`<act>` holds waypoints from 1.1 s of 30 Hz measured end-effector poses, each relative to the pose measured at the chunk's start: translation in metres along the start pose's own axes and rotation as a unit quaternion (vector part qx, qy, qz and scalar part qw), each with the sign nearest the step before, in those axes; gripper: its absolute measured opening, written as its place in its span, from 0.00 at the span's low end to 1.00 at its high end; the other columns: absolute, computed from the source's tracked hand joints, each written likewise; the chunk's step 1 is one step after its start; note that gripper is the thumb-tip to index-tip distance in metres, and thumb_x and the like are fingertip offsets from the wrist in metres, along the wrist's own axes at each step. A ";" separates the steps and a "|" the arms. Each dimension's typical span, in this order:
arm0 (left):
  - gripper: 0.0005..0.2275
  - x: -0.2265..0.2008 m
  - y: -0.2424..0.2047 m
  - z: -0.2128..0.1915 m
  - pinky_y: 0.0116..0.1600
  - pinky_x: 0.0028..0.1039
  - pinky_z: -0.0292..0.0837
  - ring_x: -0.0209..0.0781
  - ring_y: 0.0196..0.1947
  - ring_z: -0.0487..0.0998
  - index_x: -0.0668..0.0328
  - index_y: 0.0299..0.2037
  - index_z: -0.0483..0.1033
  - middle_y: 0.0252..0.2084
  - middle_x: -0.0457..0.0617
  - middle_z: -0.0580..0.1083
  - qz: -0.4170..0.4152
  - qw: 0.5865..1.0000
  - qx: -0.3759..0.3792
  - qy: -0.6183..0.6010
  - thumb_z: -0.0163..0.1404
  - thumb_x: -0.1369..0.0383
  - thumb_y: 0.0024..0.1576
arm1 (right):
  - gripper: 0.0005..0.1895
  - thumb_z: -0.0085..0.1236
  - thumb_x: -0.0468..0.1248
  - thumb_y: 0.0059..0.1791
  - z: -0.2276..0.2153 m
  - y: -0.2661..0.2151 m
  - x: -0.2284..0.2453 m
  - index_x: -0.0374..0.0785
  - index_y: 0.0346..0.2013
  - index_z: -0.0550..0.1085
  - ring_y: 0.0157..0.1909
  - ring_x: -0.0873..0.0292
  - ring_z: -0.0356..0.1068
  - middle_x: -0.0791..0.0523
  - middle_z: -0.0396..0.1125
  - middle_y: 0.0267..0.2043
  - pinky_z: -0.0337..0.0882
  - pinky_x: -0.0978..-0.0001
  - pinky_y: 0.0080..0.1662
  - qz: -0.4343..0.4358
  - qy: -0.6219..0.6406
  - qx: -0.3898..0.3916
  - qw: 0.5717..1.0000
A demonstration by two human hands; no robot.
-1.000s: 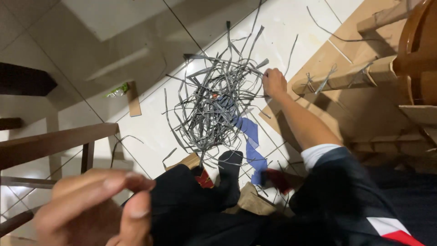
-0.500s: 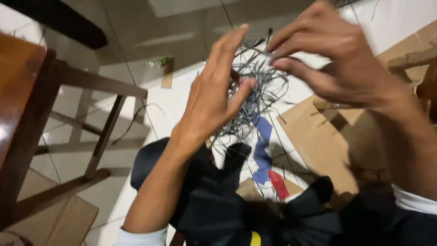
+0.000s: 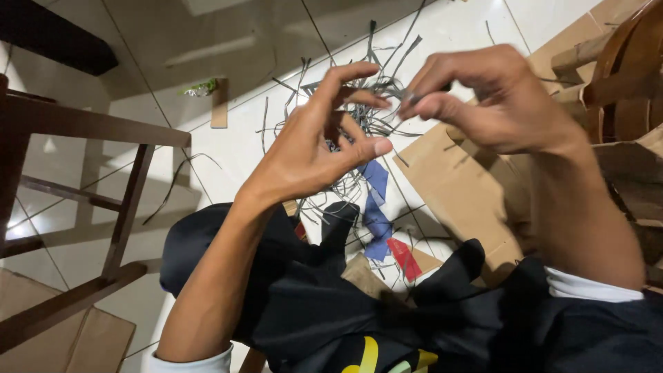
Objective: Tying thin strips around cardboard components to assemble a structure
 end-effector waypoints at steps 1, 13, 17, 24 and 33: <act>0.28 0.002 0.001 0.002 0.40 0.21 0.74 0.30 0.32 0.78 0.50 0.67 0.59 0.51 0.48 0.78 -0.027 1.000 0.011 0.001 0.56 0.57 0.58 | 0.08 0.52 0.34 0.55 0.004 0.002 -0.005 0.30 0.40 0.75 0.44 0.54 0.78 0.47 0.75 0.42 0.81 0.67 0.49 0.007 0.025 0.022 0.999; 0.06 0.026 0.007 -0.019 0.31 0.40 0.68 0.46 0.30 0.78 0.57 0.39 0.75 0.36 0.46 0.78 -0.042 0.929 -0.105 0.353 0.49 0.65 0.66 | 0.19 0.50 0.31 0.55 0.066 -0.069 -0.366 0.48 0.60 0.65 0.41 0.64 0.71 0.55 0.71 0.50 0.74 0.81 0.36 0.610 0.112 -0.350 0.702; 0.08 0.035 0.008 -0.016 0.27 0.40 0.70 0.45 0.28 0.77 0.56 0.37 0.74 0.32 0.46 0.76 -0.079 0.921 -0.028 0.379 0.49 0.63 0.66 | 0.20 0.45 0.38 0.56 0.096 -0.091 -0.411 0.54 0.63 0.69 0.25 0.60 0.66 0.54 0.69 0.28 0.68 0.66 0.29 0.645 0.127 -0.345 0.670; 0.08 0.033 0.008 -0.010 0.25 0.40 0.64 0.46 0.26 0.74 0.56 0.34 0.74 0.29 0.46 0.74 -0.058 0.917 -0.020 0.394 0.50 0.65 0.66 | 0.22 0.49 0.38 0.56 0.070 -0.064 -0.424 0.38 0.65 0.66 0.69 0.50 0.62 0.51 0.61 0.70 0.69 0.63 0.65 0.533 0.035 -0.323 0.781; 0.08 0.038 0.007 -0.007 0.25 0.43 0.66 0.51 0.30 0.77 0.53 0.37 0.74 0.32 0.46 0.75 -0.069 0.904 -0.033 0.421 0.48 0.62 0.65 | 0.18 0.51 0.26 0.56 -0.020 -0.005 -0.259 0.35 0.61 0.67 0.58 0.49 0.66 0.47 0.63 0.56 0.70 0.62 0.50 0.057 -0.131 -0.427 0.893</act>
Point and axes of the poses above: each hand's wrist, its own y-axis towards the middle knuckle, its own z-axis out of the palm, x = y × z, the point moved 2 cm from there along y, towards the middle knuckle
